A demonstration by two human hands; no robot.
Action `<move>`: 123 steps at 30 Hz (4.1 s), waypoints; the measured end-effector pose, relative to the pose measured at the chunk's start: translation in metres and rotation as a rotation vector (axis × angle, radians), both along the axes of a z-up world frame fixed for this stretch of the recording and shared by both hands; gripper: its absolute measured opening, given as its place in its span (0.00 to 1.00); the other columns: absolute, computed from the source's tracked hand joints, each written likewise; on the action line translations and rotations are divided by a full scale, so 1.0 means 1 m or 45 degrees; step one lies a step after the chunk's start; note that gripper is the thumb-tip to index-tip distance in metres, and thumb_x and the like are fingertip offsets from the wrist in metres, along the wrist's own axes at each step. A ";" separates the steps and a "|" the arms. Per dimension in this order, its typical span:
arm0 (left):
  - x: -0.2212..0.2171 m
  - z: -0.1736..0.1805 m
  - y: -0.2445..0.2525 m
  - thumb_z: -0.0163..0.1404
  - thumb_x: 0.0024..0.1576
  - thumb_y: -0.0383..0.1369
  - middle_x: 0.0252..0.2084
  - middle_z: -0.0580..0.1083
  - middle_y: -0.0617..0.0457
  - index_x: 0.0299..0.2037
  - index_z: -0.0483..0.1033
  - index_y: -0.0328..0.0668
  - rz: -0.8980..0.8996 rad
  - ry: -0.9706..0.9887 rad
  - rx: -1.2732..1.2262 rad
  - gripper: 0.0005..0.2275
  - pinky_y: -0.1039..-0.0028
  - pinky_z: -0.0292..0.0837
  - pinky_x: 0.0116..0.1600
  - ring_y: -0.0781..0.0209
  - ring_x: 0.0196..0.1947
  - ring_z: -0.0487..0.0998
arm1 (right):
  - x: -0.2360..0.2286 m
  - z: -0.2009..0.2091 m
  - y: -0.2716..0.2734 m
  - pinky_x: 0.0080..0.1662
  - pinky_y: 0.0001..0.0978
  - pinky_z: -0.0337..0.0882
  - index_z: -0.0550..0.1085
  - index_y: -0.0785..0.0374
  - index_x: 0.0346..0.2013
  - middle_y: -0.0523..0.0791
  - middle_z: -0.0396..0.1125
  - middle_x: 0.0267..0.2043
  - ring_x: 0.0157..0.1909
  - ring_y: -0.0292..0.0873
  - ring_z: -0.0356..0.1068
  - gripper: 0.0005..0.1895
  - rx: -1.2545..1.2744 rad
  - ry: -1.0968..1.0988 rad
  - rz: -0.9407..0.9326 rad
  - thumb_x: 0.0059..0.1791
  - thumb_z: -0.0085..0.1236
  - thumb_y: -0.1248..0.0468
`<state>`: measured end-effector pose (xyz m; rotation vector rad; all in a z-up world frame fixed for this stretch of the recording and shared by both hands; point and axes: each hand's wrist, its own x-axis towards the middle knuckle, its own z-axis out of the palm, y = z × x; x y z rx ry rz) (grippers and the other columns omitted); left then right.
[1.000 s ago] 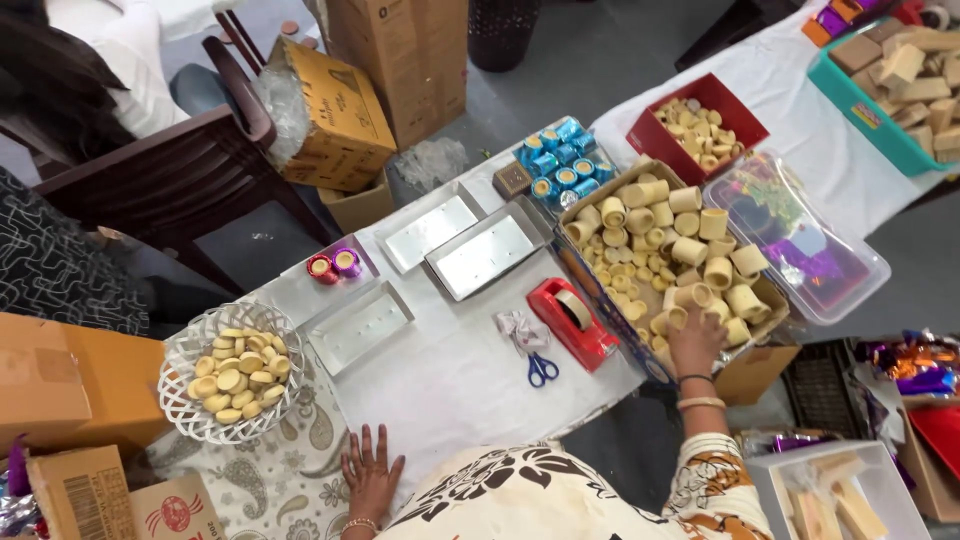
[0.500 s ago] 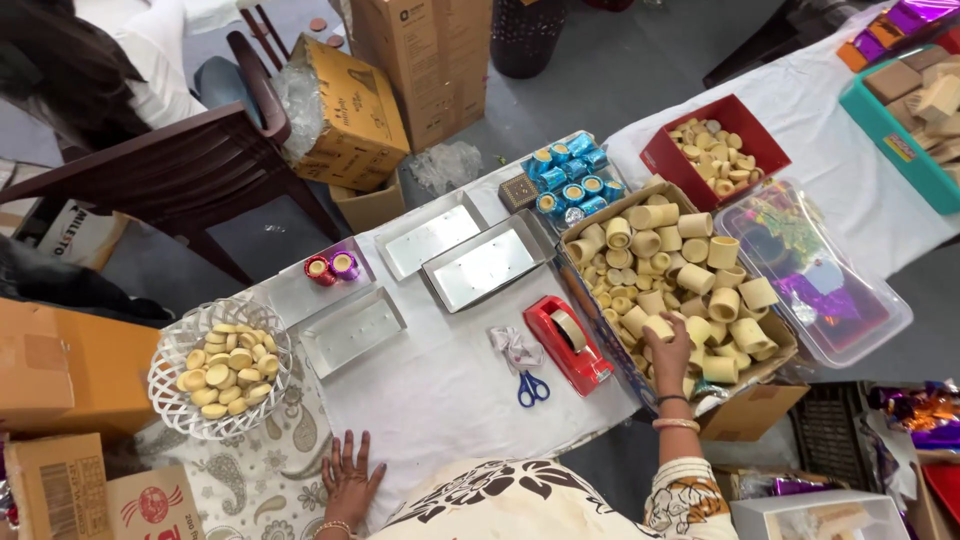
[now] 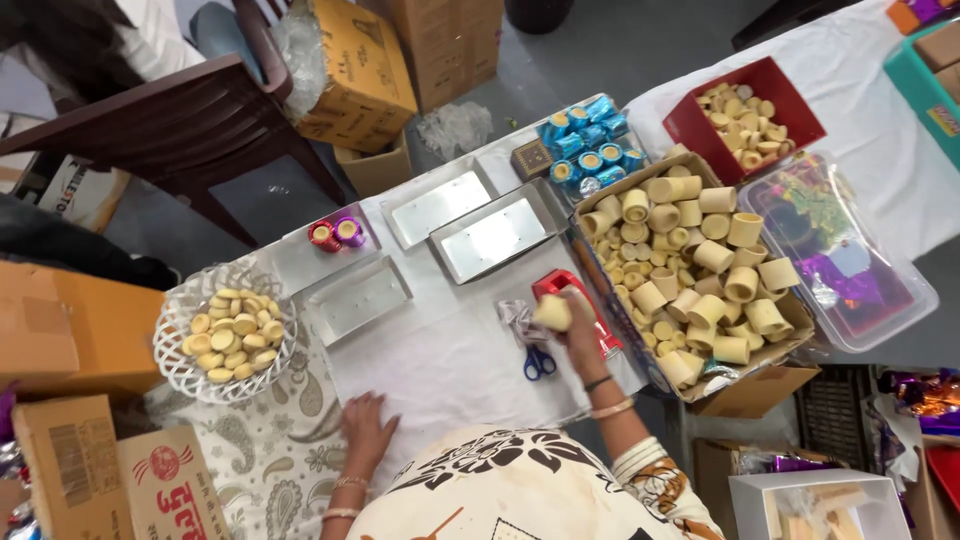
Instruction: The person wraps small, round, light-colored candies in shiny purple foil. They pick up a candy, place it on a piece of foil, fold the foil around it, and then use scissors to trim the excess material. The wrapped candies are placed into a white tray.
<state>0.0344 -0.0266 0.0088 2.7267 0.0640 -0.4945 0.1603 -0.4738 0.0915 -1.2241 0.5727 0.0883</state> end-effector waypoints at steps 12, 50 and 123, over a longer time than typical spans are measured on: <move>0.080 0.069 -0.073 0.52 0.59 0.34 0.57 0.67 0.46 0.65 0.60 0.43 0.742 0.489 -1.969 0.24 0.61 0.80 0.52 0.55 0.51 0.76 | -0.006 0.044 0.140 0.60 0.58 0.61 0.69 0.47 0.64 0.52 0.61 0.66 0.64 0.60 0.59 0.27 -1.741 -0.716 1.167 0.49 0.56 0.53; 0.099 0.154 -0.057 0.55 0.41 0.18 0.47 0.72 0.46 0.51 0.70 0.38 -0.282 -0.703 -0.554 0.24 0.60 0.67 0.58 0.45 0.53 0.70 | 0.007 0.089 0.202 0.33 0.35 0.69 0.74 0.67 0.43 0.48 0.67 0.31 0.29 0.42 0.68 0.07 -0.572 -0.609 1.081 0.50 0.58 0.70; 0.002 0.222 0.089 0.56 0.54 0.22 0.48 0.76 0.46 0.41 0.80 0.39 0.458 -1.213 -0.225 0.07 0.62 0.72 0.60 0.45 0.55 0.75 | 0.007 -0.037 0.004 0.43 0.57 0.77 0.63 0.59 0.61 0.55 0.63 0.56 0.45 0.64 0.74 0.24 -2.101 -0.082 1.246 0.50 0.52 0.59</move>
